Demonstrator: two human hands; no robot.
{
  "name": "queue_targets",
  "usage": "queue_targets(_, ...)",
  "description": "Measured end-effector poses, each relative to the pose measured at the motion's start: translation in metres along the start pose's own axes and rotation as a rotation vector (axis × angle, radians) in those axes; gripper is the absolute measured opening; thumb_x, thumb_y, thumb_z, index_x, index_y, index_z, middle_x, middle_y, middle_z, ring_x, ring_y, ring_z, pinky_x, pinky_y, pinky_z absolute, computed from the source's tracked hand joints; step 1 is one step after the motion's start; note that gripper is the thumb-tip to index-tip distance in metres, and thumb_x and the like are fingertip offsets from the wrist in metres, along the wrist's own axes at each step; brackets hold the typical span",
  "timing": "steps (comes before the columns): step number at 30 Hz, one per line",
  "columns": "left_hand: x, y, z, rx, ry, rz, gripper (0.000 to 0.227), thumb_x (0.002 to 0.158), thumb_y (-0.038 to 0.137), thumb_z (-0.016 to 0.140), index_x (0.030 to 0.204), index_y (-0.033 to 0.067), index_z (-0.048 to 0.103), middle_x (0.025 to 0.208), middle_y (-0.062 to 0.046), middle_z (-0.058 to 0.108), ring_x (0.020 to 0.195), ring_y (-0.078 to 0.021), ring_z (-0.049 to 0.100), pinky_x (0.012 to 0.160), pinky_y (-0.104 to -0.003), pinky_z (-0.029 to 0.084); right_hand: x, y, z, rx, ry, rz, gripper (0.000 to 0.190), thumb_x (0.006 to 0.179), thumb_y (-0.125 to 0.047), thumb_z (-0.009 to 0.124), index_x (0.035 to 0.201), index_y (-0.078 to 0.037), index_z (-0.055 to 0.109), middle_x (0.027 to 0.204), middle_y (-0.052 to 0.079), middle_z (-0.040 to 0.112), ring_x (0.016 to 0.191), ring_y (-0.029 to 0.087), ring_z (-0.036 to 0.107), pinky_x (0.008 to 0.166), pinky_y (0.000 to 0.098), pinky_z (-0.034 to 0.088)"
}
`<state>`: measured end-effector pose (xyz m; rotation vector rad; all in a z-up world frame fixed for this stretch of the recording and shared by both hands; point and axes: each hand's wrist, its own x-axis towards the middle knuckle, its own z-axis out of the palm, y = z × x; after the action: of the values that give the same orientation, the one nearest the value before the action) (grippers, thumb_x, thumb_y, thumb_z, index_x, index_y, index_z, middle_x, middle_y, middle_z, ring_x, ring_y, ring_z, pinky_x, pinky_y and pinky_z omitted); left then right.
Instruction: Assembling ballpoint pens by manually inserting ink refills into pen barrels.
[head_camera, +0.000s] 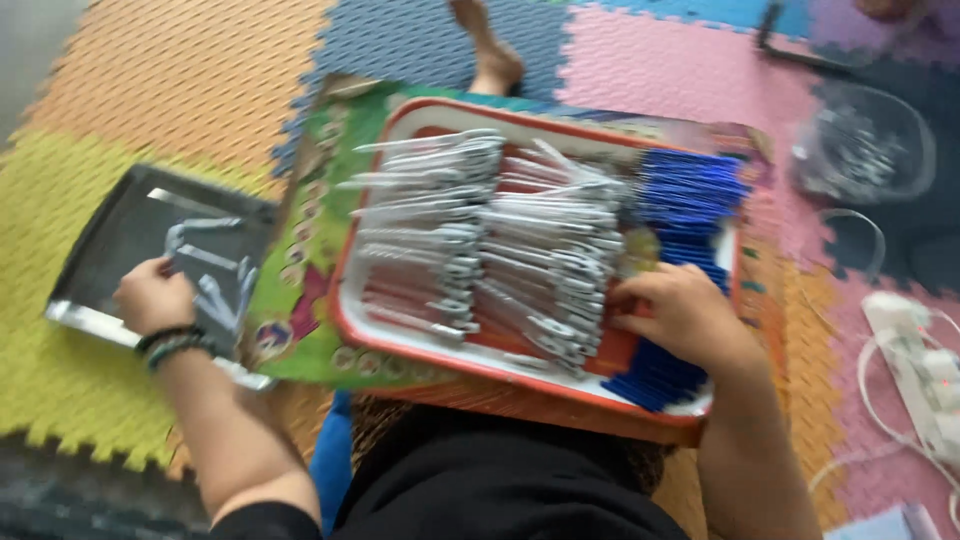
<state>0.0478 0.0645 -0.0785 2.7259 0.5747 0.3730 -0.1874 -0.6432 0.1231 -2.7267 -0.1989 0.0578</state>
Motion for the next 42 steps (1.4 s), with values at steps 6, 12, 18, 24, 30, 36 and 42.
queue_targets(6,-0.013,-0.011,0.0,0.063,-0.166,-0.167,0.035,0.096,0.006,0.071,0.124,0.0159,0.089,0.116,-0.006,0.086,0.1,-0.0345,0.08,0.082,-0.052,0.062,0.002,-0.006,0.001,0.045,-0.022,0.079,0.026,0.074,-0.016,0.089,0.099,-0.02,0.089,0.083,0.005,0.078,0.069,0.026,0.071,0.069,0.039,0.059)
queue_targets(12,-0.02,0.031,-0.051,-0.04,0.267,0.405,0.037,0.1,0.0,0.089,0.137,-0.0052,0.088,0.112,-0.018,0.089,0.08,-0.0259,0.082,0.069,-0.036,0.065,0.005,-0.005,-0.001,0.063,0.039,-0.01,0.029,0.074,-0.013,0.089,0.103,-0.016,0.088,0.088,0.005,0.082,0.071,0.025,0.075,0.07,0.0385,0.059)
queue_targets(18,-0.138,0.254,-0.148,-0.526,0.176,1.033,0.034,0.1,-0.021,0.074,0.123,0.002,0.086,0.111,-0.014,0.081,0.07,-0.0231,0.06,0.062,-0.037,0.05,0.005,-0.011,-0.011,0.177,0.105,-0.057,0.024,0.078,-0.007,0.089,0.1,-0.014,0.088,0.087,0.001,0.082,0.075,0.018,0.071,0.072,0.0333,0.058)
queue_targets(24,-0.254,0.348,-0.122,-0.526,-0.297,1.477,0.019,0.093,0.011,0.085,0.11,0.0202,0.086,0.113,-0.006,0.085,0.091,-0.0326,0.081,0.067,-0.041,0.065,0.001,0.008,0.001,0.213,0.198,-0.002,0.012,0.095,-0.024,0.091,0.106,-0.024,0.087,0.096,-0.005,0.087,0.093,0.016,0.076,0.091,0.0358,0.059)
queue_targets(30,-0.263,0.354,-0.101,-0.29,-0.236,1.529,0.008,0.101,0.026,0.079,0.107,0.0319,0.077,0.115,0.007,0.073,0.097,-0.0244,0.072,0.068,-0.036,0.059,0.003,-0.009,0.0,0.529,0.517,-0.009,0.017,0.093,-0.021,0.098,0.107,-0.017,0.09,0.095,0.001,0.085,0.09,0.017,0.078,0.091,0.0354,0.063)
queue_targets(36,-0.277,0.375,-0.113,-0.464,-0.382,1.287,0.022,0.111,0.025,0.063,0.132,0.0288,0.071,0.123,0.0,0.075,0.092,-0.0353,0.079,0.066,-0.048,0.063,0.004,0.005,0.008,0.728,0.682,-0.034,0.023,0.089,-0.009,0.1,0.106,-0.01,0.086,0.099,0.009,0.084,0.095,0.02,0.08,0.093,0.0334,0.064)
queue_targets(42,-0.287,0.396,-0.114,-1.02,-0.965,0.931,0.024,0.112,0.015,0.069,0.134,0.0125,0.078,0.115,-0.009,0.085,0.095,-0.0274,0.088,0.075,-0.036,0.072,0.004,-0.002,0.01,0.908,0.749,-0.154,0.021,0.09,0.006,0.093,0.104,0.001,0.078,0.098,0.014,0.084,0.096,0.019,0.081,0.088,0.032,0.063)
